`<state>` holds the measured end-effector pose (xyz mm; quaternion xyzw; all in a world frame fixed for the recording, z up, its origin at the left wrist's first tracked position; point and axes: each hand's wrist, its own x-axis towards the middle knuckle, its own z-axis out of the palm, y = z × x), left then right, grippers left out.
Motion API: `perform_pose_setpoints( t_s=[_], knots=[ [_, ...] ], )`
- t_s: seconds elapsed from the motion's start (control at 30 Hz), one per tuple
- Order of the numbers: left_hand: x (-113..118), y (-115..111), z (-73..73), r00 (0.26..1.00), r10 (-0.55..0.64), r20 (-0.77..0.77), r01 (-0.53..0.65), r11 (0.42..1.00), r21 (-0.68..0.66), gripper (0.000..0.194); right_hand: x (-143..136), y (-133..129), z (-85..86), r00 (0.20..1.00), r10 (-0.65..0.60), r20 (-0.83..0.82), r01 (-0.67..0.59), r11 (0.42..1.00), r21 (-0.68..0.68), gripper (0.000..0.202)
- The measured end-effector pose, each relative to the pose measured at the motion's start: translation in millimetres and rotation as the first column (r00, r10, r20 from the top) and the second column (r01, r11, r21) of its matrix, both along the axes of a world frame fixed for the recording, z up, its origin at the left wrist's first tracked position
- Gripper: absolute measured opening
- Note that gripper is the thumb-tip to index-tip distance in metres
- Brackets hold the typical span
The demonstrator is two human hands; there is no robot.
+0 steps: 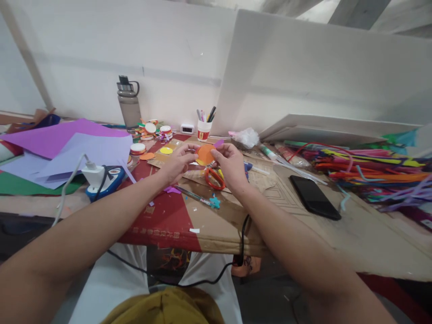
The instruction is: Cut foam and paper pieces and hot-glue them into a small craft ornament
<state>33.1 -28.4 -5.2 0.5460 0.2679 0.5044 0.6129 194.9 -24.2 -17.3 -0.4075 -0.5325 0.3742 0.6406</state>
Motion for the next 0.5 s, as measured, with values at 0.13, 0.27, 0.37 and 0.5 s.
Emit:
perform_pose_setpoints(
  t_s=[0.13,0.27,0.37,0.5],
  knots=[
    [-1.1,1.6,-0.2,0.999,-0.02,-0.039,0.019,0.999,-0.034,0.033,0.8,1.2,-0.2,1.0,0.018,0.0,-0.018,1.0,0.011,0.025],
    [-0.5,4.9,-1.5,0.998,-0.023,-0.06,0.019,0.997,-0.074,0.037,4.0,4.7,1.2,0.998,0.001,-0.067,-0.002,1.0,-0.009,0.025],
    [1.1,5.4,-2.5,0.996,0.056,-0.065,-0.066,0.986,-0.152,0.037,5.9,6.4,3.0,0.991,-0.049,-0.122,0.046,0.999,-0.024,0.025],
    [2.2,5.5,-4.7,0.989,0.107,-0.105,-0.12,0.984,-0.129,0.039,1.3,0.7,4.2,1.0,0.005,-0.026,-0.004,1.0,0.02,0.024]
  ],
)
